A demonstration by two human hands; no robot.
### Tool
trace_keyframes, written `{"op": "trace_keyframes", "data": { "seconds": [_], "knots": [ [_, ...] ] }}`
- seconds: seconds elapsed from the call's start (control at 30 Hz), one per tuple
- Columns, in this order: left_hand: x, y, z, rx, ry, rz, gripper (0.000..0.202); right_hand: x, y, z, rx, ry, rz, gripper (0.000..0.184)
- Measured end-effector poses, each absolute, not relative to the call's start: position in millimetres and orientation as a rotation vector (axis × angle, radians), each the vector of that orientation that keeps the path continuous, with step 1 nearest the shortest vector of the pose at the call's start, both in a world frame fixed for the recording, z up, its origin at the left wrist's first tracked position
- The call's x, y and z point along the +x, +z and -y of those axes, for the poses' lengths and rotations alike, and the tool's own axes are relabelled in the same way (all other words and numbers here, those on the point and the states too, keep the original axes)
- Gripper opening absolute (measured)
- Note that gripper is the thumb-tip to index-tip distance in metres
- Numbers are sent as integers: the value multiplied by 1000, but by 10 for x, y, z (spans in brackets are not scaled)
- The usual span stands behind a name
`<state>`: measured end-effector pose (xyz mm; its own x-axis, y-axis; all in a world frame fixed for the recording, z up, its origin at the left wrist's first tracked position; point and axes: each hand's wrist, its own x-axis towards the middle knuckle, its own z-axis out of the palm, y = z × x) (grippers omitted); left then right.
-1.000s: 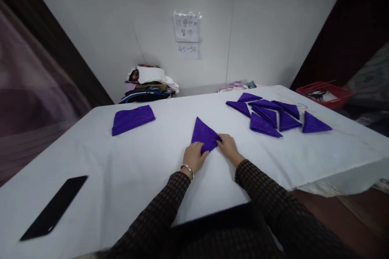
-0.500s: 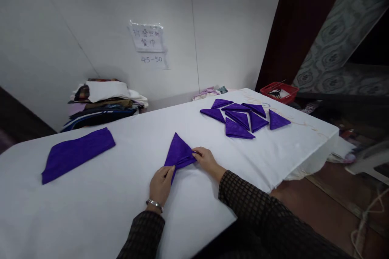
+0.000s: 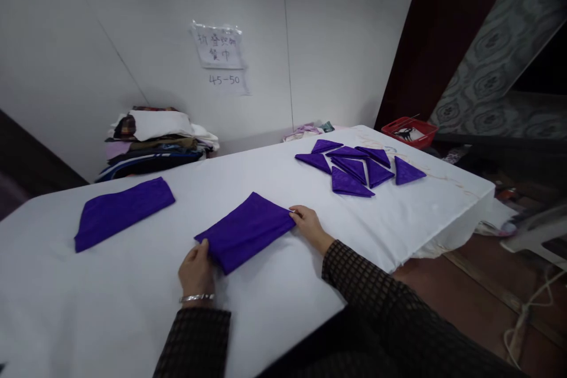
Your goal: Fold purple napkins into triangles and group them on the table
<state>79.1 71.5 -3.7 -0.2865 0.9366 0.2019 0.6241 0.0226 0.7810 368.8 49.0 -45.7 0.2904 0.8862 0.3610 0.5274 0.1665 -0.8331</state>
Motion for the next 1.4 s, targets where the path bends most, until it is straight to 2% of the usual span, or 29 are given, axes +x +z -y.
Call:
{"op": "trace_keyframes", "data": {
  "seconds": [0.1,0.37,0.53,0.6,0.67,0.8,0.87,1.03,1.27,1.4],
  "knots": [
    [792,3,-699,1438,1102,-1997,37,3686,-411,-443,-1541,419,1415,24],
    [878,43,-654,1574,1067,-1935,50,3658,-275,-338,-1645,340,1534,25],
    [1004,30,-587,1594,1073,-1804,50,3491,-168,-287,-1504,192,1667,24],
    [1080,25,-546,1564,1095,-1709,50,3333,-150,-254,-1365,282,1670,23],
    [1169,17,-494,1552,1098,-1579,50,3146,-157,-218,-1229,532,1634,26],
    [1344,-8,-376,1527,1008,-1304,48,2876,-192,-165,-1120,958,1477,44],
    [1402,-21,-338,1493,988,-1227,46,2844,-200,-156,-1107,1025,1421,45],
    [1433,-40,-342,1432,991,-1149,42,2880,-203,-153,-1090,1173,1342,28],
    [1418,-58,-352,1360,984,-1189,46,2860,-226,-145,-1129,1226,1267,33],
    [1243,-127,-504,1267,1197,-1331,43,3061,-218,-248,-1137,1140,1018,36]
  ]
}}
